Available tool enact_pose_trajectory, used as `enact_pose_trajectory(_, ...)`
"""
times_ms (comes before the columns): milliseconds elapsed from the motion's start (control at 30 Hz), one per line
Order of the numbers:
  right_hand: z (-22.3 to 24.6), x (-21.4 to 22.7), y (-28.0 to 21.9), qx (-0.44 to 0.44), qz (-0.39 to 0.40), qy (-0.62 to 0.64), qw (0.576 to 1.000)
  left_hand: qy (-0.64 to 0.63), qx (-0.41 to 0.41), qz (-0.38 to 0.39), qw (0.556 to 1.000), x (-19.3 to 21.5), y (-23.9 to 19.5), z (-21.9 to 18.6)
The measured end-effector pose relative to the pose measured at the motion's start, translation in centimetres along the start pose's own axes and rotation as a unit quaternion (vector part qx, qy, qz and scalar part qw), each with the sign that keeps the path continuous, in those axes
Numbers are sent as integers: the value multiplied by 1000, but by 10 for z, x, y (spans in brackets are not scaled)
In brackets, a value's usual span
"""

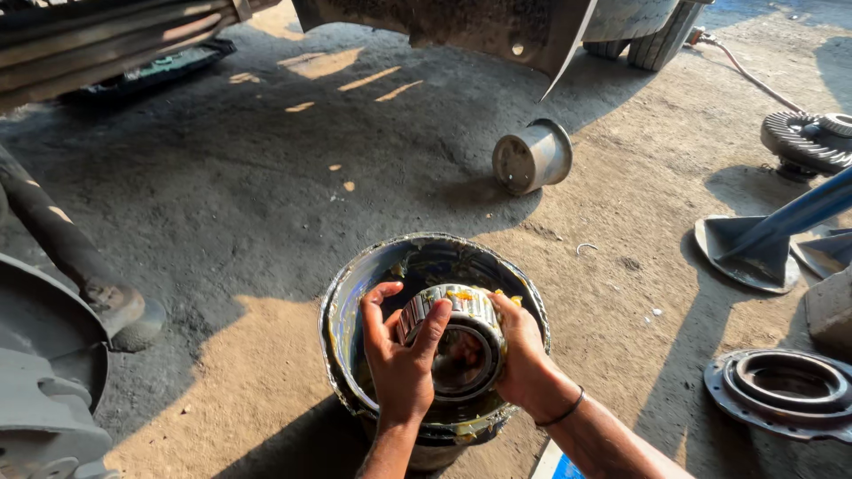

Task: The person scoops grease from a bucket and applies it by hand to a cylindrical bearing, rotating the bearing to coat all sides. The person then places the greased bearing onto a vehicle axle hub.

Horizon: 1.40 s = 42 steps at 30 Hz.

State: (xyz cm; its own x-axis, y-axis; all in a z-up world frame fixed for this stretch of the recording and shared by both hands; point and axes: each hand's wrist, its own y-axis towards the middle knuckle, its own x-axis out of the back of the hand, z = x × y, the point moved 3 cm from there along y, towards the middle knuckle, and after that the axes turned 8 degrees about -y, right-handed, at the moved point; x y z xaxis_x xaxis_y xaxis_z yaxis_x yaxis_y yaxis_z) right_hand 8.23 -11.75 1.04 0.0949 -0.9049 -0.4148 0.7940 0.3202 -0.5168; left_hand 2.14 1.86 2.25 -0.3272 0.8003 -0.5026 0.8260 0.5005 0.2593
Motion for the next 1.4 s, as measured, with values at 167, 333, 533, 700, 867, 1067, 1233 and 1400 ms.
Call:
enact_pose_trajectory(167, 8, -8, 2, 3, 59, 1, 998, 28, -47, 23, 998, -2, 4, -3)
enact_pose_trajectory(333, 10, -11, 3, 25, 105, -2, 994, -74, 24, 42, 996, 6, 10, -1)
enact_pose_trajectory(533, 21, -12, -7, 66, 178, 15, 982, -92, -4, 4, 996, 15, 8, -6)
enact_pose_trajectory(700, -19, -18, -20, 78, 45, 122, 988, -43, -84, -17, 995, 16, 3, -21)
enact_pose_trajectory(867, -20, -28, -16, 103, 10, 137, 985, -11, -95, -18, 995, 9, -4, -23)
enact_pose_trajectory(1067, 7, -32, -8, 43, 26, 110, 993, -17, -77, 22, 997, 5, -7, -19)
enact_pose_trajectory(1233, 30, -23, -6, 123, 102, -23, 987, 6, -83, 106, 991, 4, -2, -23)
enact_pose_trajectory(1400, 30, -8, 0, 320, 170, -175, 915, 28, -45, 103, 993, 4, 0, -26)
